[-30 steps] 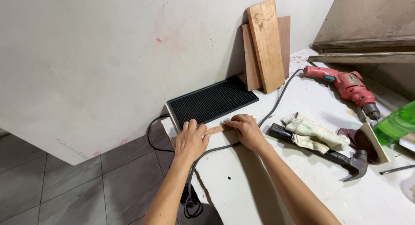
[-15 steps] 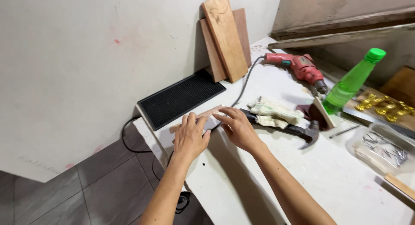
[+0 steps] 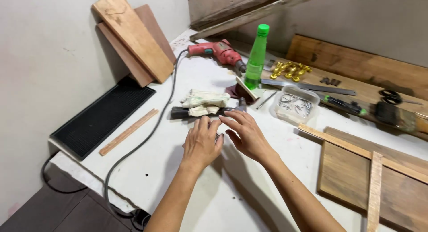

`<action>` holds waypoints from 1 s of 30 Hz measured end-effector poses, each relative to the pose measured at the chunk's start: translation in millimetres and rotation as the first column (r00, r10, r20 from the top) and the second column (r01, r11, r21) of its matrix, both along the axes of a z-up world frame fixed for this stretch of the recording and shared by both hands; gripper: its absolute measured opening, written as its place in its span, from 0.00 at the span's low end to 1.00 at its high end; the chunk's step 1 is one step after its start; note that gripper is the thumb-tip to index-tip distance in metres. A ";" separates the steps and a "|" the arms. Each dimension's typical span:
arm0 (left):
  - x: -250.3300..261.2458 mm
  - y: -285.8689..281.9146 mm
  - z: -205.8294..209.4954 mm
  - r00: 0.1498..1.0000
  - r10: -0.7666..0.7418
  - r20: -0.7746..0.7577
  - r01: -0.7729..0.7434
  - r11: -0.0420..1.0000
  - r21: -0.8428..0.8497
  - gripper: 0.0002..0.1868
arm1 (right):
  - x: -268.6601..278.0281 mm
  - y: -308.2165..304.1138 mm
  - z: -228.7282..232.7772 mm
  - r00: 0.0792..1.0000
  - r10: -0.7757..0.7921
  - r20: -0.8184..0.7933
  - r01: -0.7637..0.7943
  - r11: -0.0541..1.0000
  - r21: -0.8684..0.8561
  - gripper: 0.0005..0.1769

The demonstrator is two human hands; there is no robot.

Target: Sanding a small wooden strip using a piece of sandpaper at a workbench.

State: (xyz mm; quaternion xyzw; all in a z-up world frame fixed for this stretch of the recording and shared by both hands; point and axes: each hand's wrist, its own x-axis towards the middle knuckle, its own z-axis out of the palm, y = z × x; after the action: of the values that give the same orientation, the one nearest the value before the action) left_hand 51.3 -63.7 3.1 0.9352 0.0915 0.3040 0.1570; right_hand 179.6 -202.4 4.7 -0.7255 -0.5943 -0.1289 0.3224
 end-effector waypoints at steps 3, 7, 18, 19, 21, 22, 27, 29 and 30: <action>15.4 -28.7 -2.7 0.997 -0.066 -0.036 0.066 0.998 0.002 0.20 | 4.9 -39.0 -3.2 0.996 -0.088 -0.024 0.087 0.996 -0.035 0.32; 30.0 -65.3 -5.8 0.986 -0.165 -0.006 0.165 0.986 -0.015 0.21 | 4.4 -86.6 -5.2 0.982 -0.188 -0.028 0.186 0.980 -0.073 0.32; 40.9 -150.9 -20.0 0.948 -0.281 -0.148 0.280 0.960 -0.028 0.19 | -9.8 -184.5 -24.6 0.953 -0.299 -0.047 0.294 0.952 -0.087 0.32; 40.0 -157.5 -21.0 0.945 -0.290 -0.150 0.289 0.957 -0.029 0.19 | -12.8 -191.8 -24.8 0.950 -0.308 -0.050 0.303 0.949 -0.088 0.32; 40.1 -170.2 -22.4 0.938 -0.309 -0.156 0.308 0.951 -0.033 0.20 | -17.6 -205.8 -24.7 0.940 -0.340 -0.031 0.335 0.936 -0.111 0.32; 39.5 -176.0 -22.1 0.934 -0.320 -0.161 0.318 0.947 -0.035 0.20 | -19.3 -212.9 -25.2 0.936 -0.351 -0.035 0.345 0.932 -0.113 0.32; 37.2 -204.4 -21.5 0.915 -0.347 -0.204 0.347 0.937 -0.039 0.18 | -28.0 -247.0 -26.4 0.922 -0.387 -0.017 0.382 0.916 -0.123 0.30; 37.9 -218.2 -17.2 0.908 -0.360 -0.216 0.360 0.932 -0.039 0.18 | -31.9 -261.3 -23.3 0.916 -0.401 -0.023 0.396 0.911 -0.116 0.29; 38.2 -225.2 -14.5 0.903 -0.364 -0.227 0.365 0.930 -0.038 0.17 | -34.0 -268.5 -21.4 0.913 -0.406 -0.027 0.401 0.910 -0.108 0.29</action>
State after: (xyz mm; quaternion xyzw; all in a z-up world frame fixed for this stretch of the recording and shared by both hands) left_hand 89.5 -289.0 -11.4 0.9650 -0.0681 0.1593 0.1967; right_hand 145.6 -470.9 -16.7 -0.8508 -0.4290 -0.1450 0.2666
